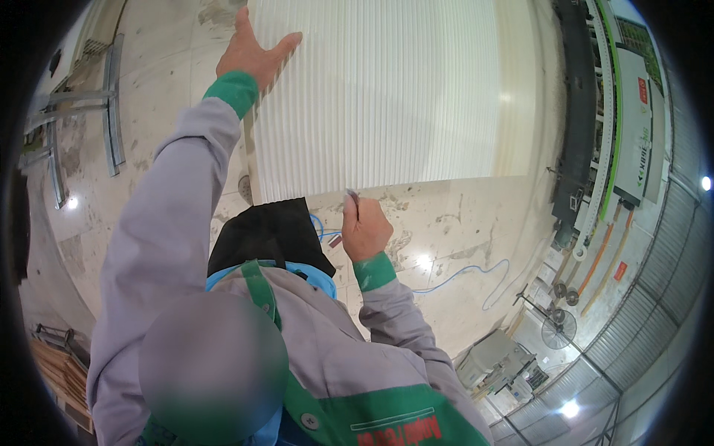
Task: The person wipes a large white corrugated panel with a small cloth, moving methodically across the surface. The person repositions the panel and continues wiping different sections.
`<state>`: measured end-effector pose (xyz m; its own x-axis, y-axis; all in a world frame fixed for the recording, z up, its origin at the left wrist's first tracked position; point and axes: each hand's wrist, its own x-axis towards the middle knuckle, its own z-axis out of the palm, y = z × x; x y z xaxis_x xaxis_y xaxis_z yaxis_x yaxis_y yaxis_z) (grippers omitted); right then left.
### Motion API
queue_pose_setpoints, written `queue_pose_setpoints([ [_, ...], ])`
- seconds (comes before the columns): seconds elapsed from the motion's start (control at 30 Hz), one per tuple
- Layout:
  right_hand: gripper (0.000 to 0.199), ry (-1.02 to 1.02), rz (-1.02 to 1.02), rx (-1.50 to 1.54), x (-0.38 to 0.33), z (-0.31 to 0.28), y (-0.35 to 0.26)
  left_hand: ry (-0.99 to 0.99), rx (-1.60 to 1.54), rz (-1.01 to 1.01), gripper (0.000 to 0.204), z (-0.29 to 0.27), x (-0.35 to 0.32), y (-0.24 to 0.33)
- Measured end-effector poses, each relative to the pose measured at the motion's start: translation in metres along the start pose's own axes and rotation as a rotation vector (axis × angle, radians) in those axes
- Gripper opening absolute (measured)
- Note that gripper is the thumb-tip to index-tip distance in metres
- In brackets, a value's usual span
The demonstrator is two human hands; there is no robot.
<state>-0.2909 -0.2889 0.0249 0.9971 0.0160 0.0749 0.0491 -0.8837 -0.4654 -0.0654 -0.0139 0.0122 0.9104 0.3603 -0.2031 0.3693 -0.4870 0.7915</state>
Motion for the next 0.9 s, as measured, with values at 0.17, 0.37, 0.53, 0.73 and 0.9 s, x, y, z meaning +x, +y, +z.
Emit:
queue_pose_setpoints([
  [0.17, 0.023, -0.041, -0.01, -0.078, 0.035, 0.01, -0.015, 0.019, 0.123, 0.005, 0.11, 0.008, 0.008, -0.01],
  [0.37, 0.029, -0.051, -0.101, -0.237, 0.144, 0.04, -0.029, -0.026, 0.045, -0.041, 0.109, 0.005, 0.015, -0.008],
  [0.53, 0.035, -0.036, -0.128, -0.317, 0.35, 0.093, -0.067, -0.084, -0.01, -0.09, 0.107, -0.001, 0.02, -0.002],
  [0.73, 0.04, -0.044, -0.161, -0.342, 0.532, 0.125, -0.124, -0.057, 0.022, -0.071, 0.108, 0.0, 0.02, -0.002],
  [0.9, 0.043, -0.076, -0.159, -0.334, 0.439, 0.104, -0.099, -0.047, 0.073, -0.083, 0.11, 0.003, 0.013, -0.005],
])
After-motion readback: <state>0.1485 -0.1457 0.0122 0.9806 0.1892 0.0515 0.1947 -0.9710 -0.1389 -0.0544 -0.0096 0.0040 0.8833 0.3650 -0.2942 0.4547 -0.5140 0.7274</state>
